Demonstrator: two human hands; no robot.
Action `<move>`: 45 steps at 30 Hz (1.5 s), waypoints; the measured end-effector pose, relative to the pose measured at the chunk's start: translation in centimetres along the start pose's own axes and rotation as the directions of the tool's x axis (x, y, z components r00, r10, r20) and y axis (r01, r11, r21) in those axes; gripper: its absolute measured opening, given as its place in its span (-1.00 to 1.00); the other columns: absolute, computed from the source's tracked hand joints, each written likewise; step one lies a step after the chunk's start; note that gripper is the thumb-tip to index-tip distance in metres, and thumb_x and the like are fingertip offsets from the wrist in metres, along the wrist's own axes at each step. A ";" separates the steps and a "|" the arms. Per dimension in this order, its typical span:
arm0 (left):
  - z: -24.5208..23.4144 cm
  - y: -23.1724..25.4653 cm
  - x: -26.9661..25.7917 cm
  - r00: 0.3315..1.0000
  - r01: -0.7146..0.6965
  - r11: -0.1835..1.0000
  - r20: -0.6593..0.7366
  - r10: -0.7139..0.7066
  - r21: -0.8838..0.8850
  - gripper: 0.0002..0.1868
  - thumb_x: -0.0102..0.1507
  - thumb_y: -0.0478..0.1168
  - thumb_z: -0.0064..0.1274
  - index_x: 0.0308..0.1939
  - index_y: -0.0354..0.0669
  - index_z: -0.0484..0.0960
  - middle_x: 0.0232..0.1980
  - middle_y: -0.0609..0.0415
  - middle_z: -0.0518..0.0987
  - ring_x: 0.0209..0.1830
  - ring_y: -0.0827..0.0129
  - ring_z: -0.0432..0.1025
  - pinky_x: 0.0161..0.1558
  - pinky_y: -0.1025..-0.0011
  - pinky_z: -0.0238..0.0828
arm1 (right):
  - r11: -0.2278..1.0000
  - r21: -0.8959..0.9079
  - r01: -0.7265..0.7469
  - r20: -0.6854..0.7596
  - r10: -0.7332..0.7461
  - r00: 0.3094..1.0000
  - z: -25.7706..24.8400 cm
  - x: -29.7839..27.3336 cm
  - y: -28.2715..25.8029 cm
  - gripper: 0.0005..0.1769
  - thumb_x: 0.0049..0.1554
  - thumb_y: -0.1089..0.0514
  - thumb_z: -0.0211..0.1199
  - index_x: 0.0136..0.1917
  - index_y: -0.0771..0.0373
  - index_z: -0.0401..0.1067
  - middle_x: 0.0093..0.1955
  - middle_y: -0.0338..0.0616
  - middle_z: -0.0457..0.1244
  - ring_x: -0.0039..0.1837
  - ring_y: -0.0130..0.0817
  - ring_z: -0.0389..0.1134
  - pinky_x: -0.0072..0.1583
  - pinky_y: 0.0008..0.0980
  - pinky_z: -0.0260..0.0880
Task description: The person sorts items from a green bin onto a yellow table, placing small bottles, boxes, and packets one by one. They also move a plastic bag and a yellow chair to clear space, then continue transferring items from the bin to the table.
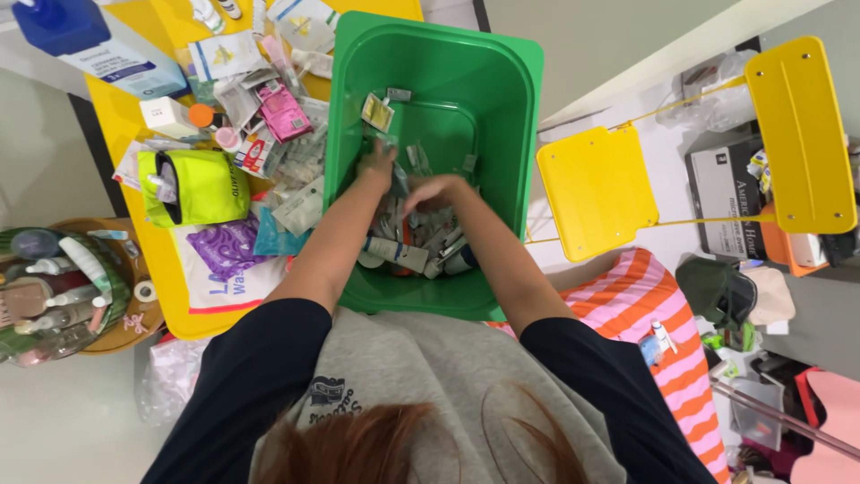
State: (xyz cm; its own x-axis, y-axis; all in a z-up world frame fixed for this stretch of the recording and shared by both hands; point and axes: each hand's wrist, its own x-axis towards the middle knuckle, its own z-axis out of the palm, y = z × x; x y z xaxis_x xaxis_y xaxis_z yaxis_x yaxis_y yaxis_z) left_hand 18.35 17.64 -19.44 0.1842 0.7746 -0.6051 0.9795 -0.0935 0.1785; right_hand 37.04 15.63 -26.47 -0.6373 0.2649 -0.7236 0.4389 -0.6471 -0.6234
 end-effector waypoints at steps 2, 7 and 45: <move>4.3 -1.6 4.6 0.998 -0.003 1.000 -0.067 0.004 0.011 -0.17 0.13 -0.36 0.28 0.43 0.09 0.24 0.51 -0.23 0.10 0.28 -0.13 0.37 0.15 0.11 0.48 | 0.966 -0.259 0.015 -0.216 -0.074 0.974 4.3 -0.3 -1.3 0.42 -0.07 0.12 0.74 0.58 0.34 -0.37 0.49 0.07 -0.02 0.48 -0.05 0.06 0.37 -0.03 0.23; 3.9 -1.5 4.9 0.997 0.056 0.998 -0.061 -0.054 0.038 -0.18 0.07 -0.29 0.35 0.39 -0.07 0.35 0.45 -0.18 0.27 0.38 -0.07 0.30 0.24 0.15 0.44 | 0.882 -0.392 -0.262 -0.730 -0.125 0.672 11.8 -4.5 -5.2 0.50 -0.44 -0.10 0.71 0.56 0.38 -0.07 0.40 0.29 0.28 0.39 0.09 0.33 0.36 -0.14 0.39; -10.3 -17.1 -23.8 0.852 -0.436 -0.181 -0.340 -0.399 -0.881 -0.64 0.11 -0.29 0.36 -0.03 -0.19 0.65 -0.14 0.15 0.70 -0.25 0.43 0.61 -0.32 0.42 0.53 | 0.674 -0.512 0.532 -0.453 -0.738 0.499 19.0 -9.3 -32.4 -0.38 0.14 -0.03 0.38 0.39 0.17 0.32 0.15 -0.15 0.33 0.08 -0.35 0.41 0.09 -0.36 0.52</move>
State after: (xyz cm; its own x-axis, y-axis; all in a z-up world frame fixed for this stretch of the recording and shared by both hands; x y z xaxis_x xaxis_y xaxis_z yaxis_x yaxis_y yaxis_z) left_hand -3.67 7.27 -0.09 -0.2612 0.9097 -0.3228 -0.3295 0.2303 0.9156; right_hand 16.69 20.49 6.08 -0.3550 0.9342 -0.0353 0.2809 0.0706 -0.9571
